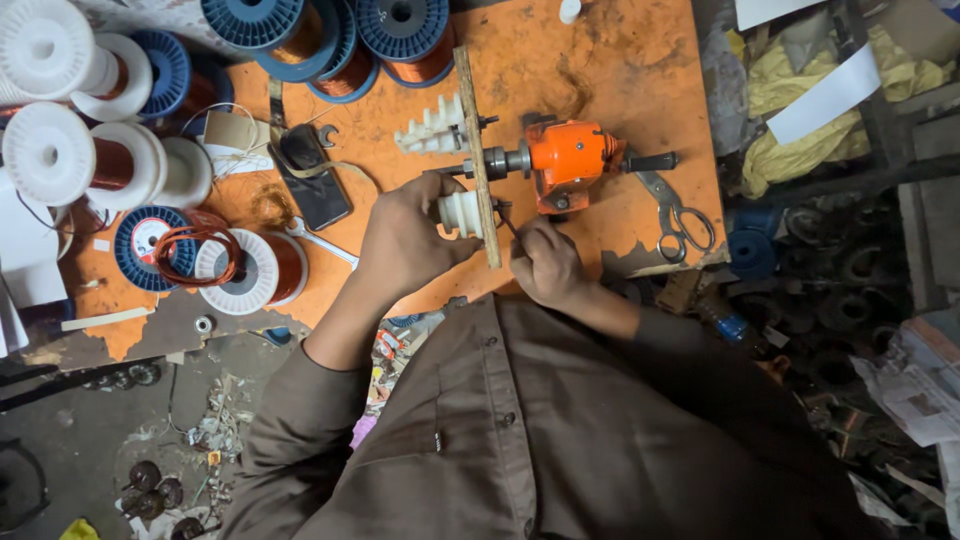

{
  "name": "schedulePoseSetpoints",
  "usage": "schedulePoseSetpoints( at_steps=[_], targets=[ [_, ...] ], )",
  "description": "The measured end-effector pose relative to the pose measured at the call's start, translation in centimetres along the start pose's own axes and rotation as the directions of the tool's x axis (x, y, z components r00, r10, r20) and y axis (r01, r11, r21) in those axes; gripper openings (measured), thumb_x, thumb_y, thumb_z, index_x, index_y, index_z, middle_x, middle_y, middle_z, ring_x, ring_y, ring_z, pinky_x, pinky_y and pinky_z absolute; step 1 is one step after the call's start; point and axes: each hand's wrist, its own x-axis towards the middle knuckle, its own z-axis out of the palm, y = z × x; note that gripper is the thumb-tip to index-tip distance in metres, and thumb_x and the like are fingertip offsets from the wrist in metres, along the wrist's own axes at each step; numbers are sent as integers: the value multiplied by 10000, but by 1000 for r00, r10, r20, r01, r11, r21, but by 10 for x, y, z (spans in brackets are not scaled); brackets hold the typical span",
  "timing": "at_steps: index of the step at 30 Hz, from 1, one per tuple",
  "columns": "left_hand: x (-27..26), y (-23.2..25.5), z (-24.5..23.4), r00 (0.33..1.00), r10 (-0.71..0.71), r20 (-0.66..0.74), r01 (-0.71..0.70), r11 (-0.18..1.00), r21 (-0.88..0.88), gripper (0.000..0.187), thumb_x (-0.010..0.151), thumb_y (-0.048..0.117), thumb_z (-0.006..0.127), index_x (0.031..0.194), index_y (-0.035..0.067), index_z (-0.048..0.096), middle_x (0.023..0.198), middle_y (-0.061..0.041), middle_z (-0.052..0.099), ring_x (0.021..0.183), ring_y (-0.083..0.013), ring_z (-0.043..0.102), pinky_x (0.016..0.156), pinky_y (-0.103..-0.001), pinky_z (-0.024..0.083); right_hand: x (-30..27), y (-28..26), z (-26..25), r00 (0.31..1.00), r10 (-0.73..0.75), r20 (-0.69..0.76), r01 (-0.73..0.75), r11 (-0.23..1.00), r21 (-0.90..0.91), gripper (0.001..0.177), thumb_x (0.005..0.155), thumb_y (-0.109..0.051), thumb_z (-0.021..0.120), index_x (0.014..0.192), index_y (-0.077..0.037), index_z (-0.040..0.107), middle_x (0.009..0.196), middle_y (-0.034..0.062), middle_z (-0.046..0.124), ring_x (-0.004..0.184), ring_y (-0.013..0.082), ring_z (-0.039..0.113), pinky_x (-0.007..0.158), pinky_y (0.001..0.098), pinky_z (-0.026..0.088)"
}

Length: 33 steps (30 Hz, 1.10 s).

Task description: The person winds copper wire onto a white plastic bobbin mounted on a hand-cranked winding machine. They repeatedly crank the handle to rotate the bobbin, pause to guide and adjust the wire, and continue winding until the bobbin is fully covered.

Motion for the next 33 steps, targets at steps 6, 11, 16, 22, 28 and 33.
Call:
schedulePoseSetpoints(
  at_steps=[6,11,16,22,28,33],
  targets=[
    [3,3,-2,999,-28,30,24,991,135,468,611,202,940,958,20,683,799,-134,707,698,-243,700,645,-350,546,6,-4,9,997,58,54,-52,993,-110,151,929,-60,680,1000,35,587,1000,215,593,870,424,621,741,476,528],
    [3,4,-5,999,-28,29,24,991,131,499,615,226,938,989,13,687,796,-131,703,681,-240,693,640,-350,544,5,-26,-8,919,290,268,-262,956,-134,209,936,-67,693,1043,8,530,964,199,600,848,403,636,714,467,522],
    [3,0,-3,1000,-19,24,15,990,143,495,630,227,924,1023,25,701,791,-132,701,680,-240,688,651,-348,547,17,-66,-46,875,313,369,-476,697,536,400,927,37,702,1201,-23,417,991,97,566,802,143,619,674,297,527],
    [4,-7,-3,999,27,45,-32,991,127,558,608,202,906,1097,24,704,854,-159,719,709,-290,699,658,-370,552,48,-74,-84,904,21,426,-286,771,569,258,952,36,760,1157,-31,617,1072,119,628,892,130,658,754,241,559],
    [2,-14,0,994,107,28,-110,984,137,602,613,213,913,1140,24,691,914,-175,719,767,-319,714,696,-391,565,103,-69,-95,880,131,456,-377,778,503,203,1061,-116,619,1212,13,579,882,40,716,776,100,728,711,235,609],
    [0,-16,1,992,125,24,-127,985,120,582,624,191,895,1150,38,698,949,-167,727,819,-334,723,722,-393,573,168,-43,-88,717,340,608,-696,401,596,244,1017,-242,653,1078,-18,577,755,60,684,569,139,658,499,266,535]
  ],
)
